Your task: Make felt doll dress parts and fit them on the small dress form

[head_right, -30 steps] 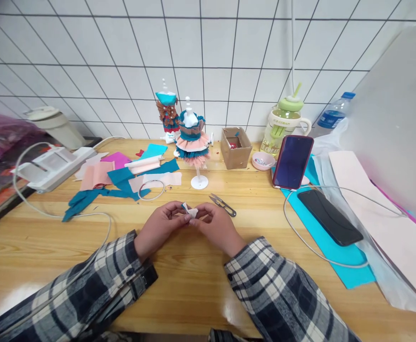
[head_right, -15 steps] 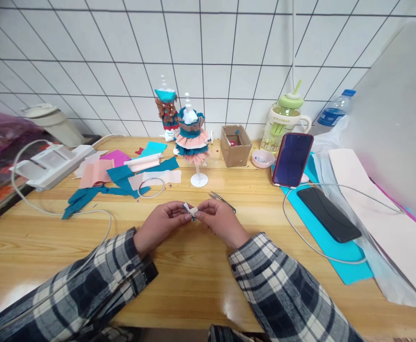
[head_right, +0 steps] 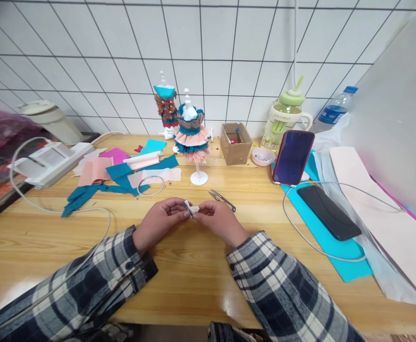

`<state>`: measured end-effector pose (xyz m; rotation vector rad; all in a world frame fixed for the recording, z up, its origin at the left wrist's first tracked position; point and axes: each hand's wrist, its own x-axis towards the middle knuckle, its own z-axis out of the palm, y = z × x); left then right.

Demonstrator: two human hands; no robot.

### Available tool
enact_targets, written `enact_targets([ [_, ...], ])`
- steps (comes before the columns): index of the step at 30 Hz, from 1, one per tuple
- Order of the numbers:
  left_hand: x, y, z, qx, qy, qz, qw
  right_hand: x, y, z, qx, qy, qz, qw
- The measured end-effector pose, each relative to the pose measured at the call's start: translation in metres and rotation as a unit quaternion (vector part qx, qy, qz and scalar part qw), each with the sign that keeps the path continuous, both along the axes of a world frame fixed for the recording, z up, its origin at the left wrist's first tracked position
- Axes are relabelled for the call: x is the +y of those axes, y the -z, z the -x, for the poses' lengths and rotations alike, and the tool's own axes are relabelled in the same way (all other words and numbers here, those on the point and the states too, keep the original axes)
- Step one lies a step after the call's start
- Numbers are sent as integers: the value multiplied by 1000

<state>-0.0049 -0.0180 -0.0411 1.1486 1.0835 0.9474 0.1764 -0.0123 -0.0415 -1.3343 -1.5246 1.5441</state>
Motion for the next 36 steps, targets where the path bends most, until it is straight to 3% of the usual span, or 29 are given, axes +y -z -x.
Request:
enact_targets([
  [14, 0, -2, 0, 11, 7, -17, 1000, -1, 2, -1, -26, -38, -33, 998],
  [19, -1, -4, 0, 30, 7, -28, 999, 0, 0, -4, -5, -19, 10, 1000],
  [22, -3, -6, -1, 0, 46, -5, 999, -2, -4, -3, 24, -35, 38, 998],
  [31, -2, 0, -1, -5, 50, 35, 998, 2, -2, -5, 4, -1, 8, 1000],
  [36, -2, -1, -1, -3, 58, 23, 998, 0, -5, -6, 40, -27, 39, 998],
])
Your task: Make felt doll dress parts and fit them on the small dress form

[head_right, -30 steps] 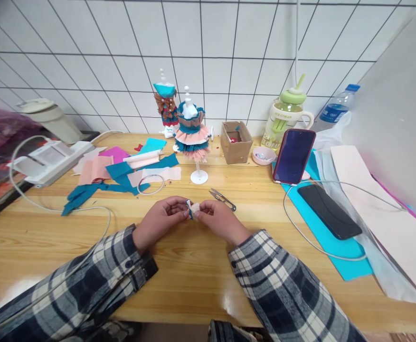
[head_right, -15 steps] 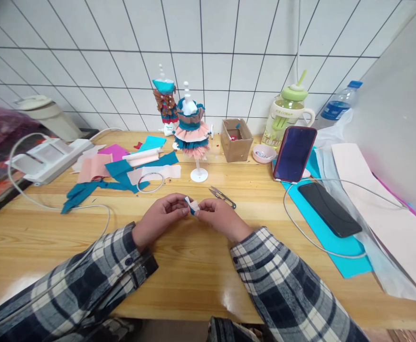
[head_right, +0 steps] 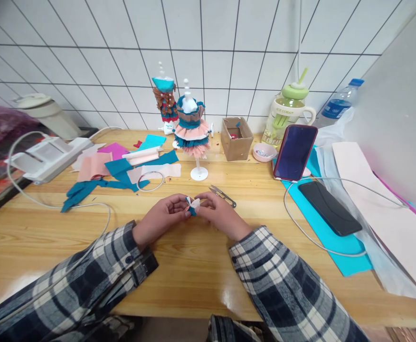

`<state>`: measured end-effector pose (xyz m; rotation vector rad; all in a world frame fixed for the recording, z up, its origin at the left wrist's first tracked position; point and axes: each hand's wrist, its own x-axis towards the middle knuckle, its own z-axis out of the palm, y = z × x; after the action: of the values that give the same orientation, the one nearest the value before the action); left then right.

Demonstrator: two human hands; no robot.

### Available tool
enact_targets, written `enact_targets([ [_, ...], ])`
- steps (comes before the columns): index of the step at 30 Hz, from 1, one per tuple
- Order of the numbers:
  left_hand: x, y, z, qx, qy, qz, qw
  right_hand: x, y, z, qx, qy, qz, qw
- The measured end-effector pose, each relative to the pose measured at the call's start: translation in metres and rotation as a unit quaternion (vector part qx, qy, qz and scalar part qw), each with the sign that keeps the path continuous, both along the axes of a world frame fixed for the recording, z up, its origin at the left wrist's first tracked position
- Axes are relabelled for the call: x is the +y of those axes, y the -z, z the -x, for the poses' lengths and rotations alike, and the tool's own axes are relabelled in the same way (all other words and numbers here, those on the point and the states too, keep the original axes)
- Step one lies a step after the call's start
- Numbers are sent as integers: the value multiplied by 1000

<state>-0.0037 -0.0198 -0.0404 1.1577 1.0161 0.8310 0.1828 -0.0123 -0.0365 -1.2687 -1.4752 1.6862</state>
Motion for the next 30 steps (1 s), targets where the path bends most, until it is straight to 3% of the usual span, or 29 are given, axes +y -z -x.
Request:
enact_targets([
  [12, 1, -1, 1, 50, 4, -17, 999, 4, 5, -3, -29, 14, -57, 998],
  [22, 1, -2, 1, 62, 5, -49, 997, -2, 2, 6, 19, 27, -16, 999],
  [30, -3, -8, 0, 181, 7, -102, 978, -2, 1, 9, 60, 39, 24, 997],
])
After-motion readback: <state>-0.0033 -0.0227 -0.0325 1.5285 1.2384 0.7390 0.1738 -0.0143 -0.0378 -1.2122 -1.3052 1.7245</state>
